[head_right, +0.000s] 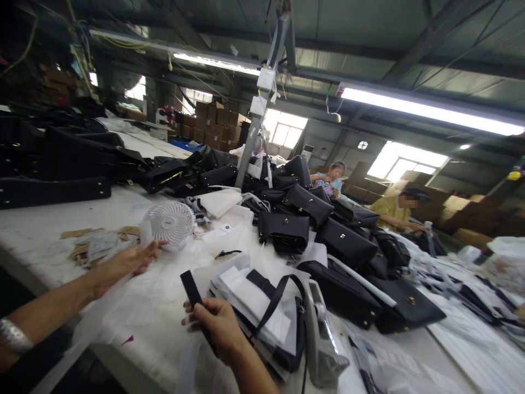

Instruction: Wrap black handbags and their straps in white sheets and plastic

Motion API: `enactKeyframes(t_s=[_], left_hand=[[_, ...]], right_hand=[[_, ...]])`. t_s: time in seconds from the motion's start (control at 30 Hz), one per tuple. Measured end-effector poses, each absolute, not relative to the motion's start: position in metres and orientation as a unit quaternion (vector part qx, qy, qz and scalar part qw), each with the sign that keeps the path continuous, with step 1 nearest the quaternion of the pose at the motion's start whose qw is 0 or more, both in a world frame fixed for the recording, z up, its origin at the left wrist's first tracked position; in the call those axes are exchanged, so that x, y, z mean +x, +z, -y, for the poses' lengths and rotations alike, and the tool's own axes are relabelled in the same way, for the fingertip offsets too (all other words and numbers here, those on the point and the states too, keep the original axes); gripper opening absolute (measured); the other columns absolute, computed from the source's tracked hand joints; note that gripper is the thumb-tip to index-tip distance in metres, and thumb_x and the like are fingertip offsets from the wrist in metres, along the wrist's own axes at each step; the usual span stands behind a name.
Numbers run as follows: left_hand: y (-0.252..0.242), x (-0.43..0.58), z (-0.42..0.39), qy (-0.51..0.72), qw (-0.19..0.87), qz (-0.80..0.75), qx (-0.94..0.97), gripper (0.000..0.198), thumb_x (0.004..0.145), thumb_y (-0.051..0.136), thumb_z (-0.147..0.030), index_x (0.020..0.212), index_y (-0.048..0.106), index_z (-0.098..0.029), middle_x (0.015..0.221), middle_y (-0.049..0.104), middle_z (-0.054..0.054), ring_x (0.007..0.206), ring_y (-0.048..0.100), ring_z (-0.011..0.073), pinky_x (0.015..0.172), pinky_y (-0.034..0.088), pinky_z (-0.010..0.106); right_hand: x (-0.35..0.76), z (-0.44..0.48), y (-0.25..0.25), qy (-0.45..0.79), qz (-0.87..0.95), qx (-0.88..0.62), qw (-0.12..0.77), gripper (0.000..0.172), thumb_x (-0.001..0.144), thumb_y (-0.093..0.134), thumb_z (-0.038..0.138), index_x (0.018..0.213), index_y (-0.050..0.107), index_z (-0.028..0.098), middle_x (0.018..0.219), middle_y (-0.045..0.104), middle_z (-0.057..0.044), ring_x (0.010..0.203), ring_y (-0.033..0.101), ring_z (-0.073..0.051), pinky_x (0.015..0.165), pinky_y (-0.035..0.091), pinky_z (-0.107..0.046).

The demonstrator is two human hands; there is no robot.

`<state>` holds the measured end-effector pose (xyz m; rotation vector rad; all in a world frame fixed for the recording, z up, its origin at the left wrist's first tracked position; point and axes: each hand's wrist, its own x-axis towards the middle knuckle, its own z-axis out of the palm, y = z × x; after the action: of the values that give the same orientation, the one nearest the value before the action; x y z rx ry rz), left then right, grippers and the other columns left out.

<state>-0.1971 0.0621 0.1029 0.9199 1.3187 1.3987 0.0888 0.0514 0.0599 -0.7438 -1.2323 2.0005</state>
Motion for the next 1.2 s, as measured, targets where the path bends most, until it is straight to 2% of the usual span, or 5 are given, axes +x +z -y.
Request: enactKeyframes(t_s=[0.2,0.53,0.8,1.0,1.2], left_hand=[[0.064,-0.136,-0.055,0.429,0.519,-0.579,0.459,0.054,0.083,0.068,-0.062,0.114,0.068,-0.017,0.086,0.071,0.004,0.051,0.046,0.0091,0.043,0.032,0.022],[0.044,-0.127,-0.152,0.439,0.297,-0.613,0.585,0.041,0.092,0.066,-0.035,0.129,0.058,-0.02,0.141,0.055,0.01,0.125,0.055,0.03,0.104,0.046,0.056],[0.044,-0.145,-0.105,0.43,0.237,-0.622,0.61,0.043,0.096,0.05,-0.053,0.112,0.069,-0.018,0.106,0.075,0.009,0.088,0.072,0.0248,0.085,0.057,0.042],[0.005,-0.118,-0.036,0.349,0.29,-0.578,0.679,0.03,0.082,0.064,-0.055,0.104,0.078,-0.039,0.115,0.077,-0.003,0.11,0.07,0.0288,0.101,0.053,0.036],[0.005,-0.161,-0.052,0.362,0.174,-0.704,0.586,0.041,0.09,0.048,-0.057,0.11,0.069,-0.028,0.118,0.073,0.008,0.109,0.066,0.0323,0.1,0.047,0.043]], right_hand=[[0.082,-0.058,0.062,0.763,0.432,-0.327,0.352,0.05,0.072,0.083,0.055,0.093,0.076,0.011,0.089,0.074,-0.01,0.075,0.067,-0.015,0.069,0.047,-0.024],[0.08,-0.063,0.069,0.762,0.377,-0.351,0.393,0.056,0.066,0.085,0.058,0.093,0.073,0.011,0.075,0.074,-0.008,0.064,0.063,-0.015,0.065,0.045,-0.025],[0.099,-0.056,0.066,0.697,0.385,-0.401,0.452,0.055,0.072,0.08,0.062,0.097,0.075,0.013,0.085,0.075,-0.008,0.074,0.066,-0.017,0.071,0.049,-0.026],[0.105,-0.046,0.05,0.68,0.436,-0.423,0.41,0.062,0.069,0.076,0.071,0.095,0.076,0.016,0.079,0.072,-0.009,0.074,0.066,-0.022,0.068,0.051,-0.032],[0.109,-0.05,0.031,0.644,0.465,-0.467,0.389,0.068,0.069,0.071,0.077,0.099,0.077,0.016,0.071,0.071,-0.008,0.068,0.065,-0.022,0.068,0.049,-0.033]])
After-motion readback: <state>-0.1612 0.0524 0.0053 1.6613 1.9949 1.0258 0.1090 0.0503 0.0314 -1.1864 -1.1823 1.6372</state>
